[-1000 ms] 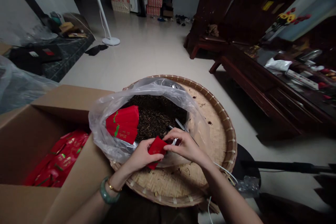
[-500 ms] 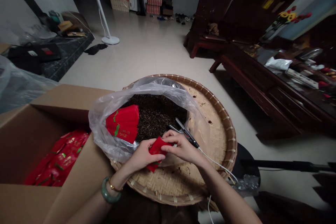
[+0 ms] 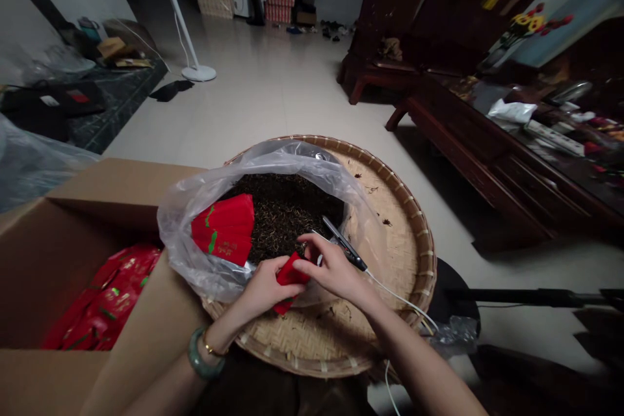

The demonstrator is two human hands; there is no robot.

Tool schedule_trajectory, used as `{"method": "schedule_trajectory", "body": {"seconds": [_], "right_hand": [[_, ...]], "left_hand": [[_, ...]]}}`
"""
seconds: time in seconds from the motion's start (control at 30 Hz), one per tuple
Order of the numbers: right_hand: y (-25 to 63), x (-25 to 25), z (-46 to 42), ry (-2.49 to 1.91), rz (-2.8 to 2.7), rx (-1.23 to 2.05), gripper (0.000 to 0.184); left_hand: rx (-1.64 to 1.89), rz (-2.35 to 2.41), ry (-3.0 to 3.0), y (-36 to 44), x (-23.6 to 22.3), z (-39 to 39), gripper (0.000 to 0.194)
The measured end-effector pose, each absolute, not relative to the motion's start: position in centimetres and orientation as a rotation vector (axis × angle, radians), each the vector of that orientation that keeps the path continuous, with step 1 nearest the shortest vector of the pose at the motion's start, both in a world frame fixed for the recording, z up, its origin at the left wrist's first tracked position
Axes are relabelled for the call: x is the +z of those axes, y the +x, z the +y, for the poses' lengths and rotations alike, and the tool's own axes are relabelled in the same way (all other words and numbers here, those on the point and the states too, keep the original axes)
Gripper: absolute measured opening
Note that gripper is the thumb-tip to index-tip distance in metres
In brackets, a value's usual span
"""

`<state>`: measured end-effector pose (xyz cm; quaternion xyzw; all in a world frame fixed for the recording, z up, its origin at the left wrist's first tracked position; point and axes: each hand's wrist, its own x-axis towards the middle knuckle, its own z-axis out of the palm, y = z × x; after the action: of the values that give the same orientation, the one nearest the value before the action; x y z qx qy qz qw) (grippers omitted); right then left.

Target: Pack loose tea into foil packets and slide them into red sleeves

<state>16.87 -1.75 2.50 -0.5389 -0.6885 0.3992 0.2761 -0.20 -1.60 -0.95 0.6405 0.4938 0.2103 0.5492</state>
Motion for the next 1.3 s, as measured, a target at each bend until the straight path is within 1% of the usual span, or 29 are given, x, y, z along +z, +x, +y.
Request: {"method": "schedule_trajectory", "body": {"seconds": [0.07,0.2,0.37,0.47,0.53,0.57,0.63,0.7,0.8,0.9,1.03,1.13,1.23,1.3], "right_hand": [[16.4,1.9,-1.6,-1.451,-1.968,0.953,0.026],[15.9,0.2,-1.2,-1.372,-2.077,0.749,0.034],[15.8,-0.2,-0.7,-1.288,-2.116,0.728,0.037],[16.9,0.2,0.0,-1.382,-2.08,0.685,0.032],[18.2,0.2,0.3,-1.542,-2.042,0.515,0.026],[18.9,0.1,0.4,-1.651,-2.042,0.389,0.03],[20.3,-0.7,0.3,-1.862,-2.094,0.181,0.048],[21.2,-1.8,0.1,-2.001,-2.182,0.124,0.057],[22.0,-3.1,-0.1,-2.064,-2.244,0.209,0.053],[22.6,-3.0,0.3,-1.993,-2.127,0.379,0.049],[23.2,-0.8,0.3,-1.741,-1.812,0.823,0.047],[22.5,1.5,-0.3,-1.507,-1.811,1.093,0.047],[20.9,2.9,-0.8,-1.387,-1.999,1.124,0.048],[19.9,3.2,-0.8,-1.368,-2.042,1.12,0.041]], "left_hand": [[0.5,1.191,1.551,0.1,-0.9,-1.6,0.021],[0.52,1.156,1.466,0.2,-0.9,-1.5,0.032],[0.383,0.94,0.969,-0.1,-1.0,-1.7,0.039],[0.411,0.955,0.838,-0.1,-1.1,-1.7,0.045],[0.463,0.974,0.806,-0.2,-1.3,-1.6,0.048],[0.487,0.984,0.792,-0.3,-1.4,-1.5,0.05],[0.523,1.006,0.772,-0.4,-1.5,-1.3,0.05],[0.548,1.02,0.759,-0.5,-1.5,-1.2,0.051],[0.577,1.022,0.764,-0.5,-1.3,-1.1,0.049],[0.602,1.029,0.781,-0.5,-1.2,-1.2,0.048],[0.606,1.064,0.785,-0.5,-1.2,-1.3,0.05],[0.601,1.066,0.801,-0.4,-1.3,-1.2,0.047],[0.591,1.038,0.824,-0.2,-1.4,-1.3,0.044],[0.575,1.026,0.824,-0.1,-1.5,-1.4,0.044]]}}
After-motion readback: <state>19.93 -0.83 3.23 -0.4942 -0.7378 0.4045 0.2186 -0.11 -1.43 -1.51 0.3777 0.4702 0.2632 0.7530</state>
